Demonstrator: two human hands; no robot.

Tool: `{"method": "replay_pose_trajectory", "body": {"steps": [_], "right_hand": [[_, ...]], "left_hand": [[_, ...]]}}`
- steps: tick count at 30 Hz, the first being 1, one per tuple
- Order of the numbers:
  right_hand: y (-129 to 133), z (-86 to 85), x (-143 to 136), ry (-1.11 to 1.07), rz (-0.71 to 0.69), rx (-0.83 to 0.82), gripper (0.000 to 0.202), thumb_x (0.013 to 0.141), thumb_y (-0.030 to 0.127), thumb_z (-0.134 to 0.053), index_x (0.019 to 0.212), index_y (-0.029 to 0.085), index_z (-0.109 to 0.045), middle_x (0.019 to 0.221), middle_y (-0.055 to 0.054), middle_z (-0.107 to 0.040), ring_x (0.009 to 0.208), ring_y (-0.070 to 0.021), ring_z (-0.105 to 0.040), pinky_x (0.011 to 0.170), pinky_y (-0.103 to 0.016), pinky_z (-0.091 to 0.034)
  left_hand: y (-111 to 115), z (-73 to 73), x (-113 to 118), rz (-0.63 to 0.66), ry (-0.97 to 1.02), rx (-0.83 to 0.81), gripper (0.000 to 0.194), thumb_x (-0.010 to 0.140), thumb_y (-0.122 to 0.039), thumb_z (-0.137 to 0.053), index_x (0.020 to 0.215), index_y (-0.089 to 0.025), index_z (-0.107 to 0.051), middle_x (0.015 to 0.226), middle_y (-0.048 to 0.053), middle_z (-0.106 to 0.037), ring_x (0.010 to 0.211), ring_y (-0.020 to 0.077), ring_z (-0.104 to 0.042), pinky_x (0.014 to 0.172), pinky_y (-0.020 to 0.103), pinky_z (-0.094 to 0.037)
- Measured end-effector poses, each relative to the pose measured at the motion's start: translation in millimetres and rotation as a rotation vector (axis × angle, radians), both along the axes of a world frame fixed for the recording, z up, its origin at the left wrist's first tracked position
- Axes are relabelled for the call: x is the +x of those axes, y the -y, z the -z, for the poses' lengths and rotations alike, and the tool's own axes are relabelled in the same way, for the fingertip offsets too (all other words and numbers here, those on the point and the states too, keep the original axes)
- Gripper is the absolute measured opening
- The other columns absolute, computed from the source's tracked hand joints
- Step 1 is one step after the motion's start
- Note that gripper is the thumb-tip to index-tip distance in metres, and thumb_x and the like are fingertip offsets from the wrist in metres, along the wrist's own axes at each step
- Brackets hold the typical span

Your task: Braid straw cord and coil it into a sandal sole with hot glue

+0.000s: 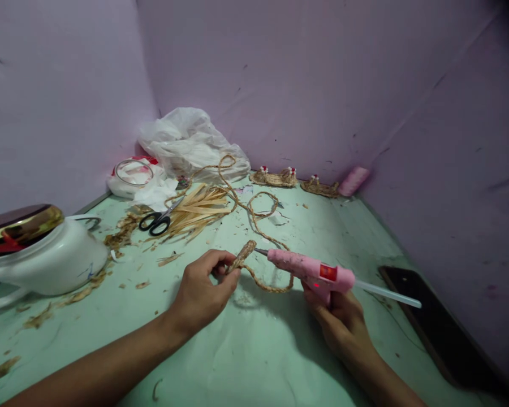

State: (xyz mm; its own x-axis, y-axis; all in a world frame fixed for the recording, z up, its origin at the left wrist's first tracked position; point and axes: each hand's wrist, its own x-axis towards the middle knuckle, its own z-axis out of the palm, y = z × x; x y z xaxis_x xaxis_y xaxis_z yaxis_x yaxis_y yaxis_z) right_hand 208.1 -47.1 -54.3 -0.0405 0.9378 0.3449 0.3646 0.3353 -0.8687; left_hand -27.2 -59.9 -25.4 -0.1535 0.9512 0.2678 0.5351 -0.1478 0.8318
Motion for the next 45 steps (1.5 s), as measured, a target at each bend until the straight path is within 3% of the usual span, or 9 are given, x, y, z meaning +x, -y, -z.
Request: {"method": "replay_pose_trajectory", "body": {"steps": [5, 15, 25, 31, 37, 42, 45], "right_hand": [[-1.0, -0.8, -1.2, -0.007, 0.024, -0.006, 0.013, 0.075, 0.031, -0.062, 0.079, 0.018, -0.062, 0.064, 0.001, -0.055, 0.055, -0.0134, -0.048, 0.05, -0.024, -0.042], [-1.3, -10.6, -4.0, 0.017, 0.023, -0.014, 0.013, 0.075, 0.031, -0.06, 0.072, 0.018, -0.061, 0.053, 0.004, -0.046, 0.047, -0.0114, -0.04, 0.042, -0.023, -0.035], [-2.9, -12.1, -6.1, -0.008, -0.013, -0.029, 0.016, 0.077, 0.033, -0.06, 0.083, 0.019, -0.065, 0.064, -0.001, -0.06, 0.055, -0.0158, -0.052, 0.05, -0.026, -0.043], [-7.6, -18.2, -5.2, -0.051, 0.03, -0.116, 0.021, 0.074, 0.039, -0.061, 0.075, 0.018, -0.062, 0.061, -0.001, -0.059, 0.049, -0.0139, -0.048, 0.044, -0.025, -0.037], [-42.9, -29.7, 22.7, -0.067, 0.279, -0.232, 0.026, 0.069, 0.044, -0.063, 0.066, 0.019, -0.057, 0.048, 0.003, -0.052, 0.041, -0.0103, -0.041, 0.039, -0.023, -0.03], [-92.6, -26.8, 50.6, 0.03, 0.368, -0.328, 0.027, 0.073, 0.041, -0.058, 0.058, 0.018, -0.058, 0.047, 0.002, -0.05, 0.041, -0.0101, -0.041, 0.038, -0.024, -0.028], [-103.6, -35.9, 58.5, 0.193, 0.396, -0.423, 0.028, 0.069, 0.038, -0.065, 0.051, 0.018, -0.059, 0.043, 0.0, -0.049, 0.039, -0.0122, -0.041, 0.039, -0.027, -0.026]], "left_hand": [[-0.1, 0.3, 0.0, -0.005, -0.009, 0.013, 0.014, 0.072, -0.025, -0.057, 0.081, -0.016, -0.063, 0.07, 0.001, -0.061, 0.061, 0.0121, -0.055, 0.061, 0.025, -0.047], [0.6, -1.0, -0.1, -0.019, -0.029, 0.038, 0.013, 0.072, -0.024, -0.058, 0.081, -0.017, -0.064, 0.07, 0.001, -0.062, 0.062, 0.0121, -0.056, 0.061, 0.024, -0.047], [1.1, 0.6, -2.0, -0.009, -0.041, 0.042, 0.013, 0.073, -0.023, -0.058, 0.083, -0.017, -0.062, 0.075, 0.001, -0.064, 0.064, 0.012, -0.056, 0.063, 0.025, -0.048], [3.0, -0.8, -2.3, -0.001, -0.06, 0.024, 0.013, 0.073, -0.022, -0.056, 0.083, -0.016, -0.062, 0.076, 0.002, -0.064, 0.065, 0.0129, -0.057, 0.064, 0.026, -0.049], [14.3, 4.2, -9.0, 0.023, -0.309, -0.011, 0.018, 0.07, -0.022, -0.057, 0.087, -0.018, -0.063, 0.078, 0.003, -0.066, 0.07, 0.018, -0.059, 0.07, 0.035, -0.048], [18.6, 8.5, -13.3, 0.108, -0.455, 0.077, 0.021, 0.07, -0.019, -0.056, 0.089, -0.017, -0.063, 0.086, 0.006, -0.068, 0.082, 0.0228, -0.061, 0.076, 0.04, -0.047], [17.1, 9.3, -13.9, 0.146, -0.487, 0.135, 0.022, 0.07, -0.017, -0.055, 0.091, -0.016, -0.062, 0.086, 0.007, -0.069, 0.082, 0.0233, -0.062, 0.076, 0.04, -0.047]]}}
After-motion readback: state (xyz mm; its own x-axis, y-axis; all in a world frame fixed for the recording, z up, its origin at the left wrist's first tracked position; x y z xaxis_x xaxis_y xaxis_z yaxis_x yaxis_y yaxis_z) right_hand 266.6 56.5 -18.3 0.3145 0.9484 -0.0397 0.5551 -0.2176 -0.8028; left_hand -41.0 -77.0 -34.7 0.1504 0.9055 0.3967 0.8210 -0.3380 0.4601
